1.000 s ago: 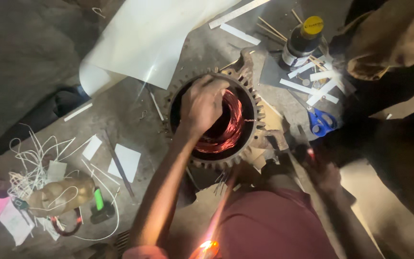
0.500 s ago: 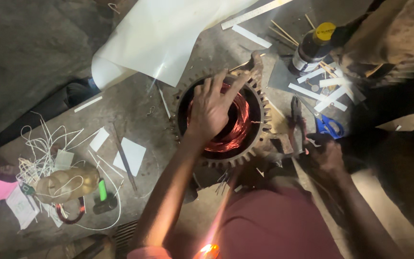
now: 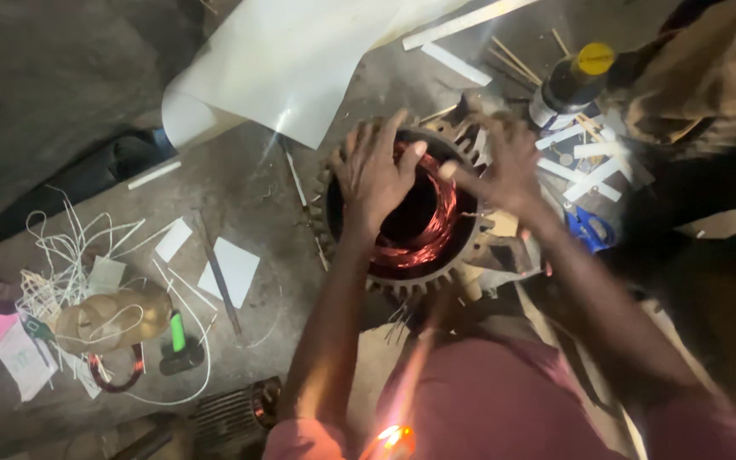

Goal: The person winds copper wire into the slots of a motor stator, using pliers and scissors to adjust and trim the wire. They repeatedly insert and secure the wire within the stator slots while another person works nearby.

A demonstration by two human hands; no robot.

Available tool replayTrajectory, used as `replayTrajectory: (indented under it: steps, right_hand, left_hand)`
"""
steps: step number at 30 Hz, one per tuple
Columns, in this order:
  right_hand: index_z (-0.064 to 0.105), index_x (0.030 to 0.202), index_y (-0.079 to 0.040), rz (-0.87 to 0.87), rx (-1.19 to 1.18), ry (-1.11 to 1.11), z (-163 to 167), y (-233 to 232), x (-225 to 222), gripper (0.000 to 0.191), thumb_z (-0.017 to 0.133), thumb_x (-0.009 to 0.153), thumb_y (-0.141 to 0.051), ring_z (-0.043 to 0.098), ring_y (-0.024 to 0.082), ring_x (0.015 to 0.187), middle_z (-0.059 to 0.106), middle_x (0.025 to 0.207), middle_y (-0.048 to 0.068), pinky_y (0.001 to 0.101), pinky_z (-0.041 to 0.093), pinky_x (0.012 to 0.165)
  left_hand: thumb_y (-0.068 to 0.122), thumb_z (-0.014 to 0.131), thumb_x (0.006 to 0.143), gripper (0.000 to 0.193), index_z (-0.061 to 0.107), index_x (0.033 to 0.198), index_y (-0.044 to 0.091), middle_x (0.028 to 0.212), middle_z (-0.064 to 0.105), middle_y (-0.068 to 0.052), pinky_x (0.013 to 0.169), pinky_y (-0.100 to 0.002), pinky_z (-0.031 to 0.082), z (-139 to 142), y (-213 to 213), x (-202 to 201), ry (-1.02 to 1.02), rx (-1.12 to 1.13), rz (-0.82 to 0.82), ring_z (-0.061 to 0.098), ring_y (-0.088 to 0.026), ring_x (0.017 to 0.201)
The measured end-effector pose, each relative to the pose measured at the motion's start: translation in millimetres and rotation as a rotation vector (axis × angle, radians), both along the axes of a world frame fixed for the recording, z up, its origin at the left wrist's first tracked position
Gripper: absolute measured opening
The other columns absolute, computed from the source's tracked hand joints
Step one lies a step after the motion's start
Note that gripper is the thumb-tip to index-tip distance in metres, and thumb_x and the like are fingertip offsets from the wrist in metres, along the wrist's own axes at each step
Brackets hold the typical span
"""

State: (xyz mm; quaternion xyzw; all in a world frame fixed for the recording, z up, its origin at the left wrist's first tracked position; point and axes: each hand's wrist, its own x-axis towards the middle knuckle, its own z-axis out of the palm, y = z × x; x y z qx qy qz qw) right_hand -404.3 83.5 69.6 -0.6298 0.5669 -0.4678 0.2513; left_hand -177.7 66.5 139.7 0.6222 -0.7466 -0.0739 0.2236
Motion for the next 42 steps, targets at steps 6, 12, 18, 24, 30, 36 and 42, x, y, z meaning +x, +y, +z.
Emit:
replayTrajectory:
  steps: [6,12,18,24,30,36,42]
  right_hand:
    - [0.053,0.121,0.000,-0.217,-0.150,0.033,-5.6,1.8,-28.8,0.020,0.066,0.111,-0.011,0.059,0.025,0.108,0.057,0.113,0.017,0.0382,0.050,0.098]
    - [0.066,0.116,0.000,-0.037,0.004,-0.003,-1.5,21.0,-2.3,0.017,0.068,0.107,-0.014,0.064,0.023,0.098,0.061,0.109,0.013,0.0355,0.053,0.075]
    - [0.064,0.118,-0.003,-0.090,0.389,-0.305,-23.5,64.1,-45.8,0.025,0.066,0.103,-0.023,0.064,0.024,0.077,0.066,0.093,0.015,0.0351,0.054,0.067]
    - [0.069,0.128,-0.018,-0.095,0.461,0.473,-68.7,120.0,-96.9,0.032,0.067,0.102,-0.037,0.071,0.031,0.106,0.072,0.122,0.013,0.0424,0.058,0.091]
    - [0.040,0.149,-0.041,0.309,0.943,1.137,-84.5,142.2,-80.0,0.068,0.057,0.088,-0.063,0.011,0.034,0.153,0.014,0.167,0.007,0.0632,0.029,0.112]
    - [0.042,0.155,-0.019,-0.212,0.838,0.806,-95.2,125.8,-63.9,0.070,0.055,0.099,-0.058,0.026,0.048,0.149,0.030,0.163,0.026,0.0664,0.027,0.114]
    - [0.036,0.160,-0.002,-0.095,0.679,0.924,-88.9,123.0,-41.2,0.081,0.058,0.092,-0.041,0.032,0.046,0.144,0.038,0.152,0.025,0.0671,0.024,0.114]
  left_hand:
    - [0.051,0.073,0.085,0.053,0.062,0.134,0.033,0.136,0.062,-0.002,0.107,-0.065,0.029,8.3,-2.5,-2.8,0.010,0.114,0.071,0.048,-0.033,0.134]
    - [0.050,0.074,0.083,0.050,0.064,0.130,0.035,0.137,0.062,0.002,0.109,-0.065,0.029,10.8,-1.9,-5.7,0.009,0.163,0.089,0.048,-0.030,0.135]
    - [0.048,0.074,0.084,0.045,0.068,0.125,0.032,0.136,0.061,-0.001,0.109,-0.062,0.027,4.7,-4.5,-3.0,0.020,0.154,0.061,0.047,-0.031,0.132]
    - [0.036,0.075,0.089,0.032,0.073,0.119,0.024,0.128,0.066,-0.006,0.112,-0.055,0.032,0.2,7.9,0.1,0.183,-0.061,-0.015,0.056,-0.031,0.126]
    - [0.019,0.075,0.095,0.022,0.072,0.116,0.014,0.119,0.069,-0.009,0.103,-0.043,0.051,14.2,50.0,-9.9,0.358,-0.125,-0.222,0.066,-0.031,0.115]
    - [0.019,0.075,0.090,0.035,0.069,0.122,0.007,0.117,0.065,-0.014,0.092,-0.041,0.055,34.0,86.1,-21.1,0.444,0.077,-0.269,0.066,-0.034,0.108]
    - [0.021,0.080,0.086,0.022,0.074,0.102,0.009,0.111,0.065,-0.009,0.088,-0.041,0.053,27.9,89.6,-29.5,0.328,-0.058,-0.290,0.065,-0.029,0.100]
